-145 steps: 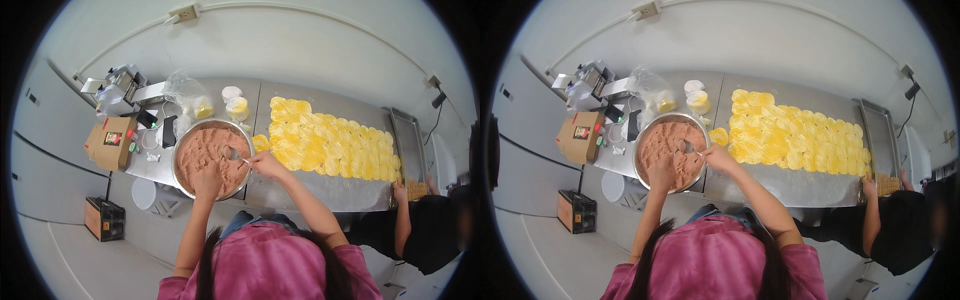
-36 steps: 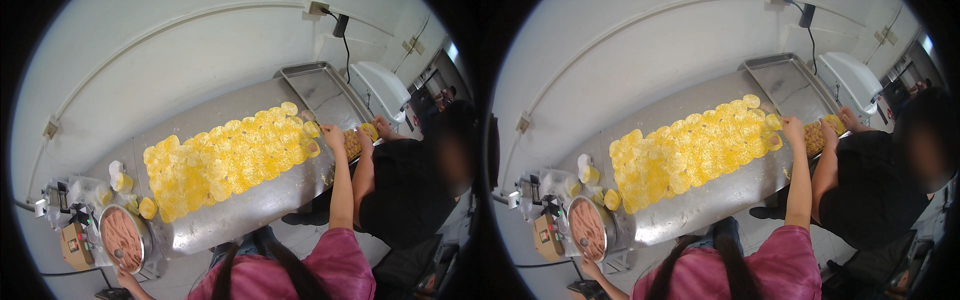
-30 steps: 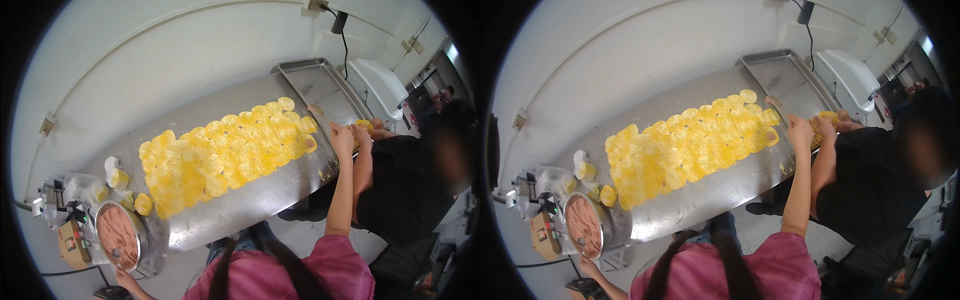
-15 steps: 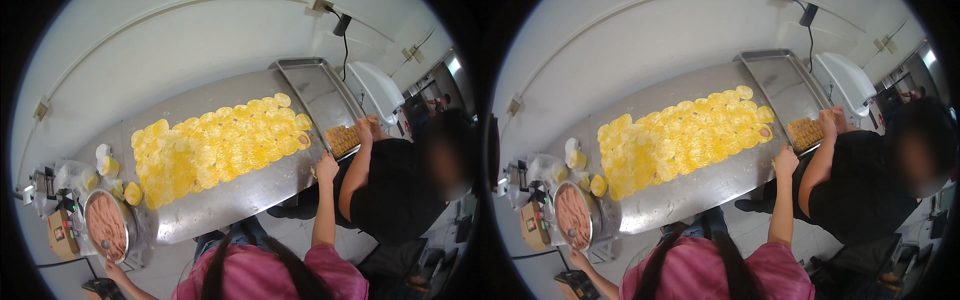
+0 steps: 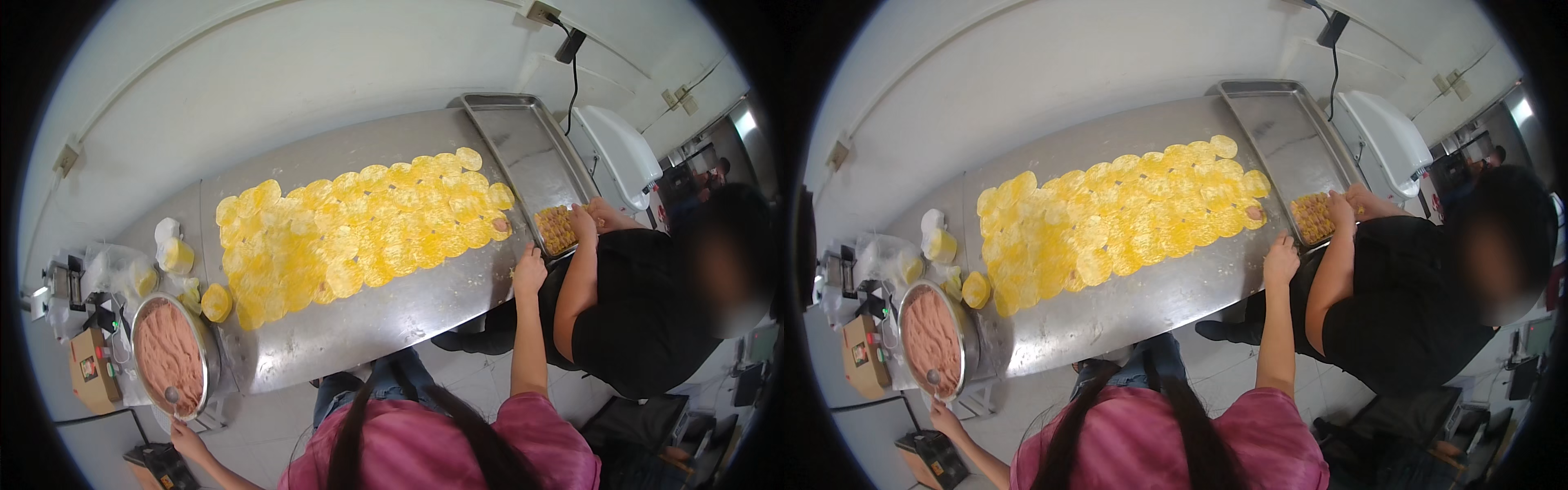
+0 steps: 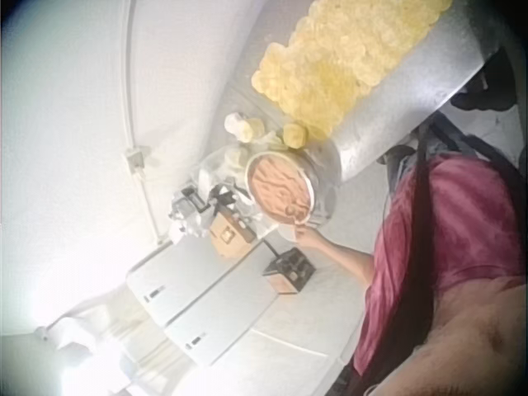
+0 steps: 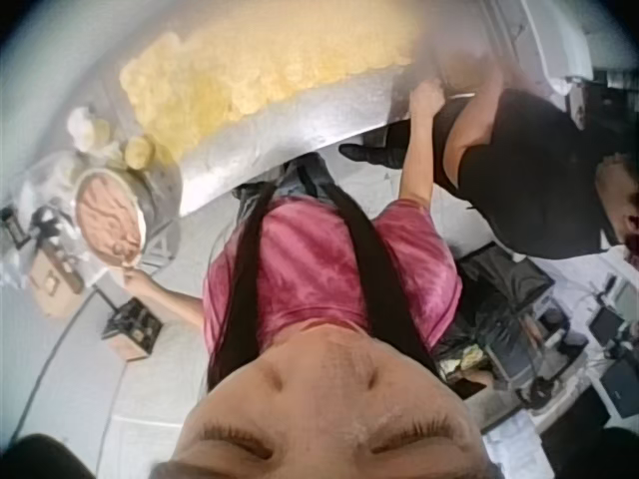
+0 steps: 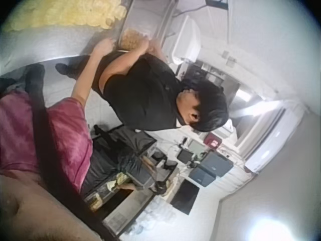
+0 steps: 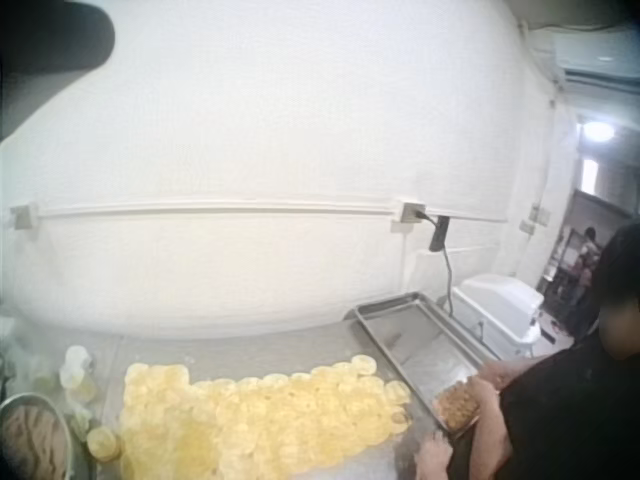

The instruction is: The person scoops a pink meat mixture from a large metal bowl using a spoon and places it onto the center of thin yellow wrappers arranged on a stainless steel table. The person repeats this scooping and placing action continuously throughout the clip.

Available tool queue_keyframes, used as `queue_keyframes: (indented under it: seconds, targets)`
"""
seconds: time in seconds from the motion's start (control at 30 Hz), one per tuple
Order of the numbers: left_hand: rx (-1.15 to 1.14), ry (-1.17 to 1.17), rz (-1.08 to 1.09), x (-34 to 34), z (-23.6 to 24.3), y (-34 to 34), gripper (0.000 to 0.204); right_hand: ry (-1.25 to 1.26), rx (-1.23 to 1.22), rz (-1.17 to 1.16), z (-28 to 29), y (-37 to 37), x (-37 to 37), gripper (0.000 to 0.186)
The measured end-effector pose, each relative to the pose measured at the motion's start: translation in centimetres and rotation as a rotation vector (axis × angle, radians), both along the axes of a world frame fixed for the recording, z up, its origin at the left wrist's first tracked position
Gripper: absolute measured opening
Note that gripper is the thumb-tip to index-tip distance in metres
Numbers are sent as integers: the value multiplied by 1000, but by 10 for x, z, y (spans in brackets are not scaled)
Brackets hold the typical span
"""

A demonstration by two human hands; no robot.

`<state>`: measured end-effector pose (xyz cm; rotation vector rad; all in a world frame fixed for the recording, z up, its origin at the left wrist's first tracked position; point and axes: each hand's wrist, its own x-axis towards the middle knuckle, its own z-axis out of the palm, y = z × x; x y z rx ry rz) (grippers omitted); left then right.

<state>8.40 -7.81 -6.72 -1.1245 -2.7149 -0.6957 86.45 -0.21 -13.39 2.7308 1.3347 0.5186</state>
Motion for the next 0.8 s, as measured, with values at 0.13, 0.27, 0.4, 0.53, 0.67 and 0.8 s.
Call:
queue_keyframes:
  seconds: [0.13,0.27,0.4,0.53,0.67,0.8]
  targets:
    - [-28,9,-24,-3,-3,-7,45,31,85,-53,37,7,-24,38]
    - [125,-99,-50,-17,-11,-22,38,126,454,96,15,5,-23,29]
    - [58,-86,14,15,12,-13,31,1805,1097,239,69,35,-78,23]
    - [199,-187,-2,20,28,8,34,1986,468,517,94,65,-158,13]
    - [186,-318,34,18,35,7,41,1723,-32,735,114,93,-303,13]
    - [266,-273,-15,-2,38,7,40,1164,-251,1338,129,100,-447,14]
